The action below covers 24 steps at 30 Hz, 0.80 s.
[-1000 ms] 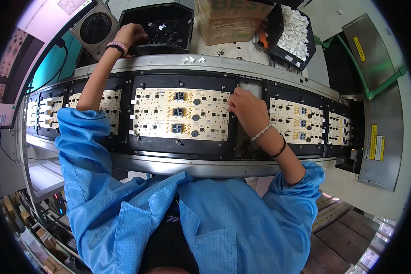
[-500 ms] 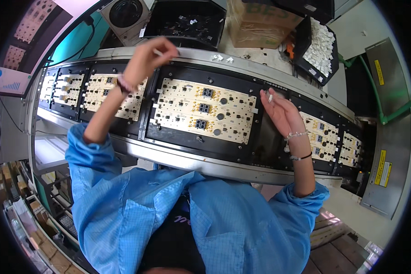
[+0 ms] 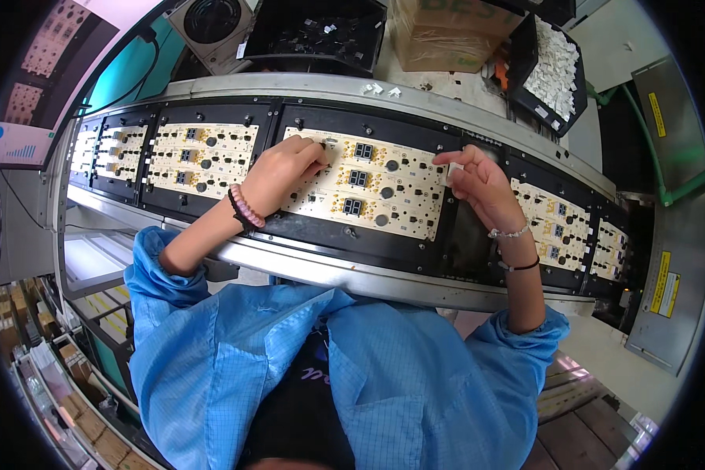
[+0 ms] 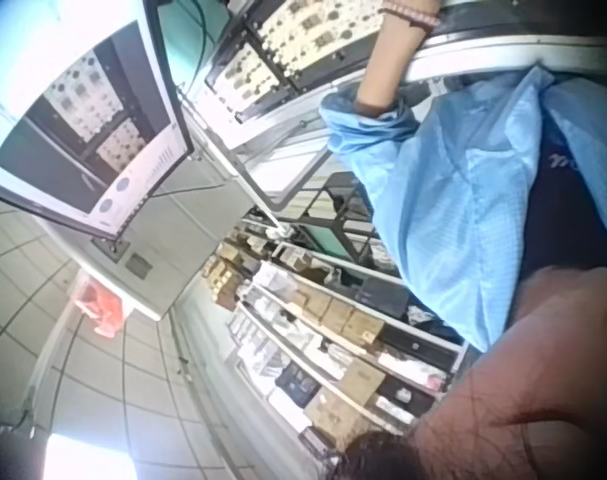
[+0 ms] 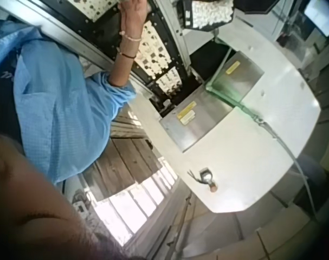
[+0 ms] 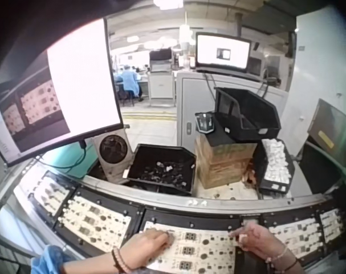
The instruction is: Manually placing small electronic components onto multiple printed circuit boards on an assembly line station.
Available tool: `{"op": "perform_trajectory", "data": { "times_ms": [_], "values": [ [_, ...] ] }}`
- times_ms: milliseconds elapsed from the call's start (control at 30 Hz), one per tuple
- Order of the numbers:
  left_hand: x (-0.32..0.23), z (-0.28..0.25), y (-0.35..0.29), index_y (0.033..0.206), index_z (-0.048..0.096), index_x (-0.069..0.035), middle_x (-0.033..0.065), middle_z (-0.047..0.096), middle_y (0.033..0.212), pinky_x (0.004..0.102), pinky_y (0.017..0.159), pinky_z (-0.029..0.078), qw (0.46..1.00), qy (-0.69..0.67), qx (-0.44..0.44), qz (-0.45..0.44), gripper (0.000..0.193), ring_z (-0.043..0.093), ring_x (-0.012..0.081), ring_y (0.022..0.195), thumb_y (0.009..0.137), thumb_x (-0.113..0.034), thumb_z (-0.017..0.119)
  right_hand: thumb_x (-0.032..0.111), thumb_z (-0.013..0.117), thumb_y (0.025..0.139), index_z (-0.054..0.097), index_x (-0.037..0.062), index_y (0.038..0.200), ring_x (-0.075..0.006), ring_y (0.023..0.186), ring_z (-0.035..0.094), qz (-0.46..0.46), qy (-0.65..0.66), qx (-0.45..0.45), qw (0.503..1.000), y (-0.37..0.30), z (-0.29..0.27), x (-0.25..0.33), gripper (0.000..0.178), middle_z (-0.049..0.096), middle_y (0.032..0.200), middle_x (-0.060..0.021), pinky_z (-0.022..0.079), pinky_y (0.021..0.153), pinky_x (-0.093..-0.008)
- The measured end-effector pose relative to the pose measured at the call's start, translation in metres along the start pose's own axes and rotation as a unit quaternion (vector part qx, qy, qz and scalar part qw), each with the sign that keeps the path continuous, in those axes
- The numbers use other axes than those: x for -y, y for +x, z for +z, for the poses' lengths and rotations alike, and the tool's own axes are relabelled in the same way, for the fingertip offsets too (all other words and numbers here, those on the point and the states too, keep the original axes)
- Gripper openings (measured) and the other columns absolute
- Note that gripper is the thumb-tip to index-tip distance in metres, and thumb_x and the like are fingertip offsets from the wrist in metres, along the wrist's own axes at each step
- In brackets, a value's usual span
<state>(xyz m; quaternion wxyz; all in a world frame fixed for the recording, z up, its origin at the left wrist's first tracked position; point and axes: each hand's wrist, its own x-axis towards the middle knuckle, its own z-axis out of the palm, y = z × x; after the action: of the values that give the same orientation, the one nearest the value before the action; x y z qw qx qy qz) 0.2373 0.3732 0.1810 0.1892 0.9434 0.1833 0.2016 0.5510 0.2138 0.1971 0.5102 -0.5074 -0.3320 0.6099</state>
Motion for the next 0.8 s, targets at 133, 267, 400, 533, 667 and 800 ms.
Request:
{"op": "perform_trajectory", "data": {
  "times_ms": [133,267,400,533,667,800],
  "values": [
    [-0.005,0.002,0.003,0.088,0.055,-0.003,0.0106,0.06,0.087,0.0375,0.074,0.052,1.0,0.02,0.006,0.019,0.008,0.061,0.0286,0.086,0.085,-0.009,0.059,0.014,0.064,0.095,0.054,0.0083,0.107,-0.0035,0.078,0.055,-0.003,0.004,0.002,1.0,-0.005,-0.01,0.0,0.016,0.064,0.105,-0.0037,0.044,0.067,-0.0162],
    [-0.006,0.005,0.007,0.089,0.054,-0.003,0.0103,0.059,0.087,0.0373,0.074,0.052,0.999,0.027,0.012,0.025,0.008,0.06,0.0279,0.086,0.085,-0.009,0.058,0.011,0.063,0.095,0.055,0.0072,0.107,-0.0035,0.078,0.055,-0.034,-0.003,-0.022,0.999,-0.005,-0.021,-0.006,0.015,0.064,0.104,-0.0033,0.043,0.066,-0.0167],
    [-0.012,0.009,0.017,0.088,0.053,-0.004,0.0094,0.057,0.085,0.0359,0.073,0.053,0.997,0.07,0.014,0.04,0.009,0.06,0.0264,0.084,0.081,-0.007,0.058,0.013,0.061,0.096,0.057,0.0053,0.116,-0.0069,0.086,0.058,-0.014,-0.037,-0.033,0.999,-0.006,-0.019,0.006,0.022,0.062,0.106,-0.0026,0.049,0.077,-0.02],
    [-0.018,0.01,0.025,0.087,0.053,-0.005,0.0088,0.057,0.084,0.035,0.073,0.053,0.995,0.092,0.014,0.043,0.01,0.06,0.0259,0.084,0.079,-0.006,0.058,0.01,0.057,0.098,0.056,0.0015,0.129,-0.0121,0.102,0.063,0.006,-0.036,-0.037,0.999,-0.009,-0.024,0.019,0.032,0.062,0.118,-0.0053,0.053,0.095,-0.0291],
    [-0.018,0.017,0.029,0.087,0.053,-0.005,0.0083,0.057,0.084,0.0351,0.071,0.053,0.995,0.092,0.009,0.044,0.01,0.059,0.0257,0.083,0.079,-0.007,0.059,0.01,0.058,0.098,0.057,-0.0004,0.128,-0.0123,0.103,0.063,0.004,-0.064,-0.059,0.996,-0.016,-0.029,0.02,0.032,0.063,0.117,-0.0059,0.053,0.093,-0.0294],
    [-0.021,0.015,0.037,0.089,0.056,-0.004,0.0082,0.059,0.083,0.0356,0.07,0.054,0.995,0.073,0.045,0.046,0.011,0.061,0.0262,0.083,0.079,-0.008,0.059,0.008,0.064,0.093,0.059,0.0009,0.119,-0.0138,0.099,0.065,0.016,-0.11,-0.06,0.992,-0.027,-0.04,0.014,0.027,0.065,0.113,-0.0054,0.054,0.092,-0.0285]
  ]
}}
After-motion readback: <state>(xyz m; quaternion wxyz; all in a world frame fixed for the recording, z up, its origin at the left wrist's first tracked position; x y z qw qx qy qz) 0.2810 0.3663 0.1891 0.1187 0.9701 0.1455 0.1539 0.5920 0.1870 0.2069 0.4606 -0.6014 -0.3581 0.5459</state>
